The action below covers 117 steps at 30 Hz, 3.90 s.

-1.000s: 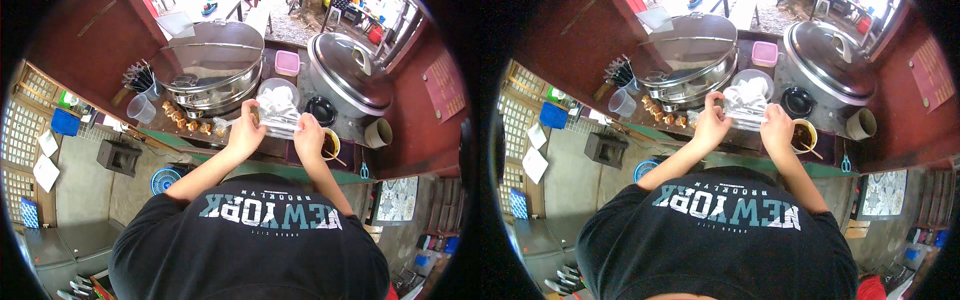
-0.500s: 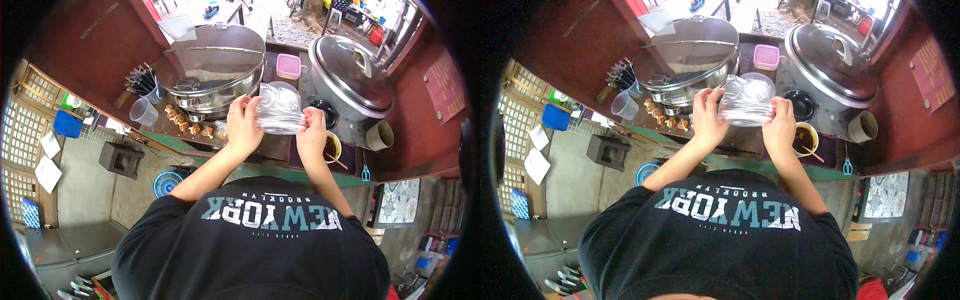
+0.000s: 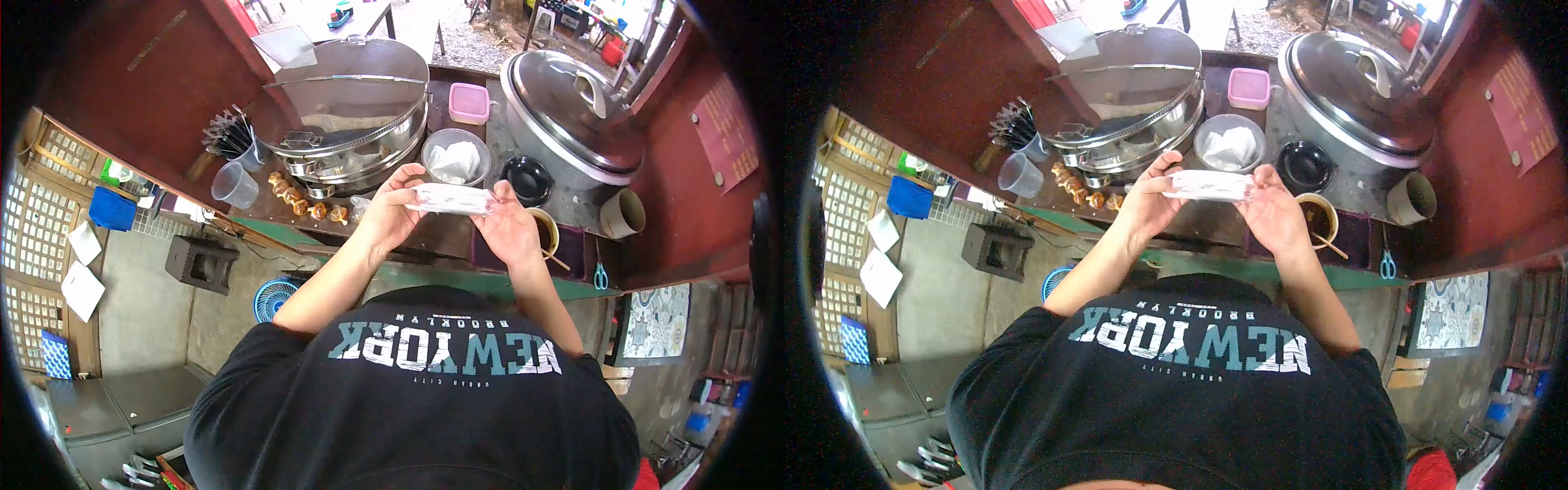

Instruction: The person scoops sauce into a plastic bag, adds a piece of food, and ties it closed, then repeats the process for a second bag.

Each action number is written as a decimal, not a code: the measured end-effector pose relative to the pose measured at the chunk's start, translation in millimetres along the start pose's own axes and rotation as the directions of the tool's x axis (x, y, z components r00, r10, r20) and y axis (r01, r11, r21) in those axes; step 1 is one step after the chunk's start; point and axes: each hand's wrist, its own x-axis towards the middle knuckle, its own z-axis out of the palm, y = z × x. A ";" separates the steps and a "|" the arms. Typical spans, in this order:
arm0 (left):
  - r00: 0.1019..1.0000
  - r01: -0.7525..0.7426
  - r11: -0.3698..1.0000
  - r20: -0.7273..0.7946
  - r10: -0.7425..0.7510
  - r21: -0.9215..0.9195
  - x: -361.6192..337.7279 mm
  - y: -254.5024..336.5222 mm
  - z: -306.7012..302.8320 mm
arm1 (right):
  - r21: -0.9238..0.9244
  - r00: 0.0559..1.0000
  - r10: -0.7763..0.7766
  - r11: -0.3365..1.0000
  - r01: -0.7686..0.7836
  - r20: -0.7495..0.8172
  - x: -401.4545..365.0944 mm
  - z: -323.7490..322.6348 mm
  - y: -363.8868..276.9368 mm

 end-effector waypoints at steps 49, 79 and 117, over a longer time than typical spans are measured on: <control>0.993 0.088 0.996 0.082 -0.087 -0.011 6.9 -68.1 -12.7 | -0.919 0.888 -0.368 -0.373 0.132 0.277 -36.4 58.4 23.2; 0.943 0.296 0.955 0.151 -0.298 0.030 10.2 -90.4 -14.1 | -0.640 0.940 -0.049 -0.745 0.191 0.338 -36.6 28.6 9.8; 0.861 0.470 0.873 0.289 -0.419 -0.133 49.6 -172.7 -51.8 | -0.967 0.721 -0.691 -0.216 -0.137 0.052 -119.3 -73.1 -33.4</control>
